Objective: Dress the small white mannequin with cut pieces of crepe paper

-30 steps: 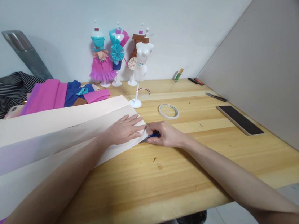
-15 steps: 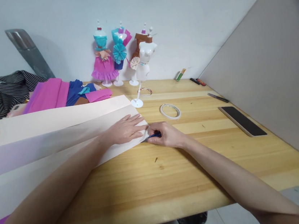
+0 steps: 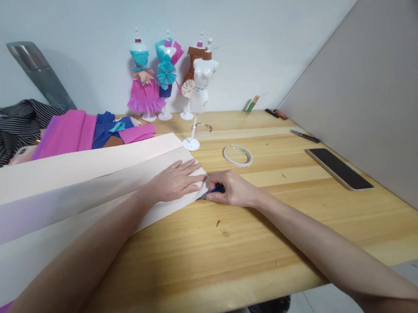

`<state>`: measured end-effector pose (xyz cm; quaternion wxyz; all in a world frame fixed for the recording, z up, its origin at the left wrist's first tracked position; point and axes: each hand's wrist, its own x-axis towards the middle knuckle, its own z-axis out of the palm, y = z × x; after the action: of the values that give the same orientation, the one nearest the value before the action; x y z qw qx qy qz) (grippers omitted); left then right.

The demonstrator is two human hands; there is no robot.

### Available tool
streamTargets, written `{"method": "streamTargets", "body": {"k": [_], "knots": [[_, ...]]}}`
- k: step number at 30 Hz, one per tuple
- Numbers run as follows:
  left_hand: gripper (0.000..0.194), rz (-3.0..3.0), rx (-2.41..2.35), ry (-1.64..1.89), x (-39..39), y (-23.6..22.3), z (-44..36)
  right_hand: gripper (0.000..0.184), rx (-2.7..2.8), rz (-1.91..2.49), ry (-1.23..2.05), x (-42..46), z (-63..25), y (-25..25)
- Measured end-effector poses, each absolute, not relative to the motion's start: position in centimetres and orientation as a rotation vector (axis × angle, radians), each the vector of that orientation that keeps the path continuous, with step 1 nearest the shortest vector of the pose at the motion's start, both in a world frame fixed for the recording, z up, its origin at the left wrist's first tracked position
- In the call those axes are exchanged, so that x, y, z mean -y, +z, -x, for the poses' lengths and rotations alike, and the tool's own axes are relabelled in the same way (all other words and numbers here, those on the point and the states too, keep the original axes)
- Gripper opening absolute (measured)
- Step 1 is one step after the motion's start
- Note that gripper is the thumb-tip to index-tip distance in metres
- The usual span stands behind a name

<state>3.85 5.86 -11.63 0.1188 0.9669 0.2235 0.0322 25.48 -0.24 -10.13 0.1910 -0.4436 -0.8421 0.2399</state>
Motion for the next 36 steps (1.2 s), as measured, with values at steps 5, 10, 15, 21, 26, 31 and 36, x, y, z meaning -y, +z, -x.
{"method": "streamTargets", "body": {"k": [5, 10, 15, 21, 26, 31, 36], "knots": [[0.052, -2.819, -0.651, 0.102, -5.8, -11.6, -3.9, 0.024, 2.375, 1.246, 0.651, 0.3, -25.4, -10.1], [0.052, -2.804, -0.656, 0.109, -5.8, -11.5, -3.9, 0.024, 2.373, 1.244, 0.617, 0.3, -25.2, -10.3], [0.054, -2.798, -0.657, 0.133, -5.8, -11.6, -3.9, 0.024, 2.409, 1.261, 0.629, 0.3, -25.7, -9.8], [0.048, -2.691, -0.789, 0.467, -6.2, -11.5, -3.8, 0.022, 2.437, 1.367, 0.632, 0.2, -27.2, -8.6], [0.028, -2.544, -1.245, 0.506, -6.8, -9.8, -3.5, 0.024, 2.449, 1.384, 0.617, 0.1, -27.3, -8.5], [0.021, -2.474, -1.381, 0.329, -6.4, -8.9, -3.0, 0.023, 2.444, 1.360, 0.674, 0.0, -27.5, -8.7], [0.024, -2.486, -1.400, 0.258, -5.6, -9.3, -3.2, 0.023, 2.438, 1.349, 0.689, -0.1, -27.7, -8.6]]}}
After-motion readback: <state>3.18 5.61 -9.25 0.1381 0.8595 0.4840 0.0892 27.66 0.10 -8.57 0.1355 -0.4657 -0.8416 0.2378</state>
